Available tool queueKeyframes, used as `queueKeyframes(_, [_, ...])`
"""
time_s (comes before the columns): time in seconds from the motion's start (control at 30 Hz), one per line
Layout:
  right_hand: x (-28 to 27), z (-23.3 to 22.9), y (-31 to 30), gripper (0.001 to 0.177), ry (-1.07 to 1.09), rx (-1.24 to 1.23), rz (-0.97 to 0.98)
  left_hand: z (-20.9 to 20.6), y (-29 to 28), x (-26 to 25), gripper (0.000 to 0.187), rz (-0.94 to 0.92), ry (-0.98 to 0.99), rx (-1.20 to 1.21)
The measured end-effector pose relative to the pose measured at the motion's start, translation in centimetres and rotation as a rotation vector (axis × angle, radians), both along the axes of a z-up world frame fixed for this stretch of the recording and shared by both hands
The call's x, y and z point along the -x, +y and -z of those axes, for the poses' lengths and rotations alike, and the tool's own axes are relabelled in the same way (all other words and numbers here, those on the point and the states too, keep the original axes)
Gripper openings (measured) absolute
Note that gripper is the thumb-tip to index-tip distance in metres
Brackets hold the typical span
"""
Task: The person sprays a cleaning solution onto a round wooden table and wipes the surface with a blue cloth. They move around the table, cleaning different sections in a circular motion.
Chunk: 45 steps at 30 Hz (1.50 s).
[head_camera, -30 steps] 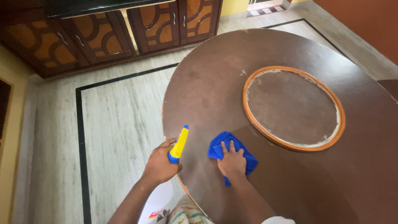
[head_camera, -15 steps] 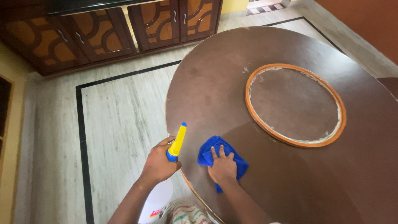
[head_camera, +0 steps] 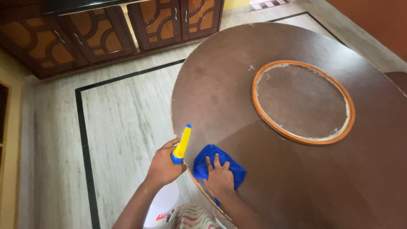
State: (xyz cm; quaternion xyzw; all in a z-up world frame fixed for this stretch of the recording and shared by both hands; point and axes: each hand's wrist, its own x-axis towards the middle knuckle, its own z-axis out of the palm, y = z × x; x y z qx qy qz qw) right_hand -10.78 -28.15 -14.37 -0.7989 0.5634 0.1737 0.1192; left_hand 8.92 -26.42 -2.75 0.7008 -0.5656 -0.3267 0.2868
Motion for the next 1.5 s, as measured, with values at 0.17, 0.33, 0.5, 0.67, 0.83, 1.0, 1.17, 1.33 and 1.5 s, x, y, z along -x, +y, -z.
queueKeyframes(0.17, [-1.6, -1.3, 1.2, 0.085, -0.051, -0.06, 0.035, 0.5, -0.2, -1.0, 0.031, 0.022, 0.015, 0.043])
queueKeyframes(0.33, [-2.6, 0.2, 2.5, 0.091, -0.027, -0.006, -0.003, 0.5, -0.3, -1.7, 0.029, 0.029, 0.027, 0.025])
queueKeyframes(0.5, [-3.6, 3.7, 2.9, 0.076, 0.005, 0.084, -0.017, 0.6, -0.7, -2.5, 0.032, 0.044, 0.031, 0.002])
queueKeyframes(0.67, [-4.8, 6.2, 3.5, 0.067, -0.018, 0.195, -0.08, 0.9, -1.4, -3.5, 0.028, 0.078, 0.039, -0.015])
queueKeyframes(0.83, [-6.1, 6.7, 3.8, 0.066, -0.05, 0.189, -0.106, 0.6, -2.1, -4.7, 0.025, 0.12, 0.031, 0.042])
queueKeyframes(1.0, [-7.3, 6.2, 4.3, 0.061, -0.087, 0.192, -0.157, -0.1, -2.6, -5.8, 0.027, 0.143, 0.054, -0.015])
queueKeyframes(1.17, [-8.2, 5.2, 4.7, 0.06, -0.187, 0.198, -0.186, 0.0, -2.7, -6.8, 0.026, 0.158, 0.077, 0.04])
queueKeyframes(1.33, [-7.4, 3.3, 3.5, 0.066, -0.208, 0.306, -0.142, 0.5, -2.4, -7.4, 0.023, 0.166, 0.145, 0.069])
queueKeyframes(1.5, [-6.0, 0.5, 0.7, 0.08, -0.12, 0.23, 0.009, 0.6, -2.1, -7.9, 0.019, 0.132, 0.121, -0.01])
